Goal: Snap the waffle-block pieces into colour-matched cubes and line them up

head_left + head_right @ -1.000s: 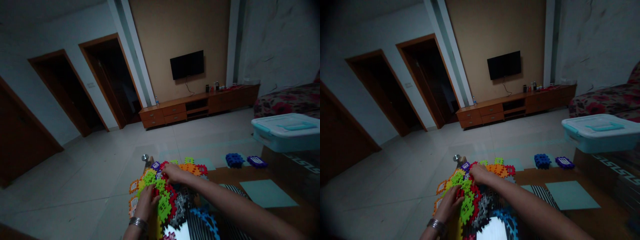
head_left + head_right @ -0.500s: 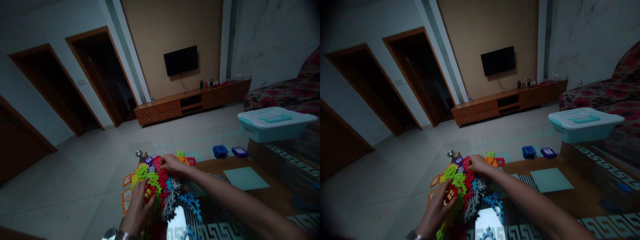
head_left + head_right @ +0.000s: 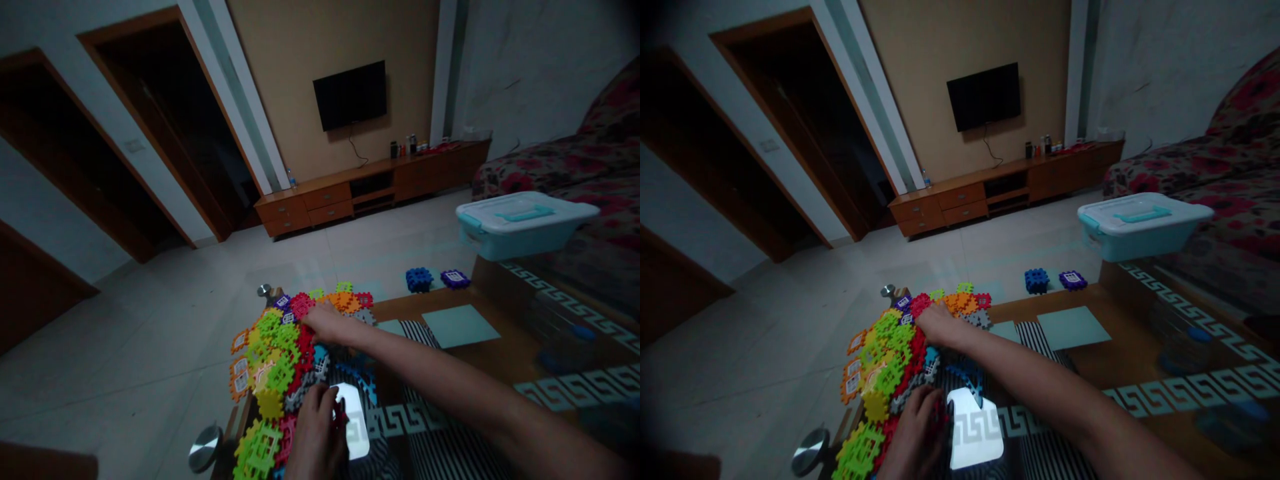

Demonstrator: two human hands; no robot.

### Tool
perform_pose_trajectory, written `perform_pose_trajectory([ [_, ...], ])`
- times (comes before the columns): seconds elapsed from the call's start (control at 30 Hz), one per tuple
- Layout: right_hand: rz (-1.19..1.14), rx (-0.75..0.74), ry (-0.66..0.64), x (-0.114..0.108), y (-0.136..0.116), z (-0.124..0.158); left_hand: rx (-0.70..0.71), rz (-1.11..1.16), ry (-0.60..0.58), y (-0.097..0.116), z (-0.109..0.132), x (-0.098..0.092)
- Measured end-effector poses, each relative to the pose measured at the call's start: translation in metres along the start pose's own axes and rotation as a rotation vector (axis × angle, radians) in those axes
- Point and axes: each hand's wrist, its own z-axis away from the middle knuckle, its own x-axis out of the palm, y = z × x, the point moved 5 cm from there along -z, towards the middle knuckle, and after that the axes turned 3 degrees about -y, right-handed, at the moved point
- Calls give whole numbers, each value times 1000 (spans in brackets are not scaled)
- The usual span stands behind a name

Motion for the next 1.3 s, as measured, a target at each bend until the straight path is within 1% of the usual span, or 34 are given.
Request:
perform_pose_trajectory([
  [0.03, 11, -1, 7, -2, -1, 2, 22, -42, 51, -2, 2, -2],
  [0.07, 21, -1, 17, -4, -3, 5, 47, -75, 82, -2, 4, 1],
  [0.1, 29, -1, 30, -6, -4, 7, 78, -103, 101, 2, 6, 6],
  [0.17, 38, 8, 67, -11, -5, 15, 157, -133, 101, 20, 8, 26],
  [0.23, 38, 33, 104, -17, -2, 25, 225, -124, 47, 45, 6, 50],
  [0.3, 25, 64, 133, -24, 6, 42, 240, -100, -38, 70, 0, 70],
  [0.37, 3, 83, 150, -28, 17, 67, 232, -83, -124, 88, -5, 79],
  [0.4, -6, 87, 149, -29, 22, 82, 231, -82, -152, 92, -6, 77],
  [0.43, -22, 81, 148, -29, 26, 99, 235, -84, -162, 93, -6, 72],
  [0.47, -43, 70, 146, -27, 29, 117, 235, -95, -144, 88, -6, 63],
  [0.5, -78, 52, 147, -25, 31, 135, 223, -115, -99, 80, -6, 50],
  [0.53, -141, 19, 160, -21, 30, 153, 199, -136, -30, 67, -5, 36],
  [0.6, -269, -20, 167, -9, 24, 186, 79, -198, 132, 33, -4, 3],
  [0.67, -359, -25, 140, 8, 15, 210, -55, -249, 198, -1, -3, -22],
  [0.7, -388, -14, 119, 16, 11, 220, -106, -285, 211, -14, -3, -32],
  [0.77, -423, 17, 82, 31, 5, 233, -191, -344, 203, -31, -3, -44],
  [0.87, -427, 54, 42, 39, 4, 241, -263, -379, 182, -36, -4, -51],
  [0.93, -404, 34, 26, 34, 6, 237, -280, -378, 162, -34, -6, -51],
  [0.97, -389, 15, 25, 30, 7, 230, -283, -374, 151, -33, -7, -50],
  [1.03, -352, -45, 51, 18, 8, 205, -283, -361, 141, -34, -8, -49],
  [1.1, -289, -107, 97, 7, 7, 166, -277, -332, 150, -37, -9, -48],
  [1.17, -172, -128, 131, 2, 6, 118, -263, -282, 164, -41, -8, -47],
  [1.2, -106, -127, 129, 3, 6, 93, -248, -254, 166, -43, -8, -45],
  [1.3, -52, -99, 124, 7, 4, 31, -176, -190, 169, -45, -6, -39],
])
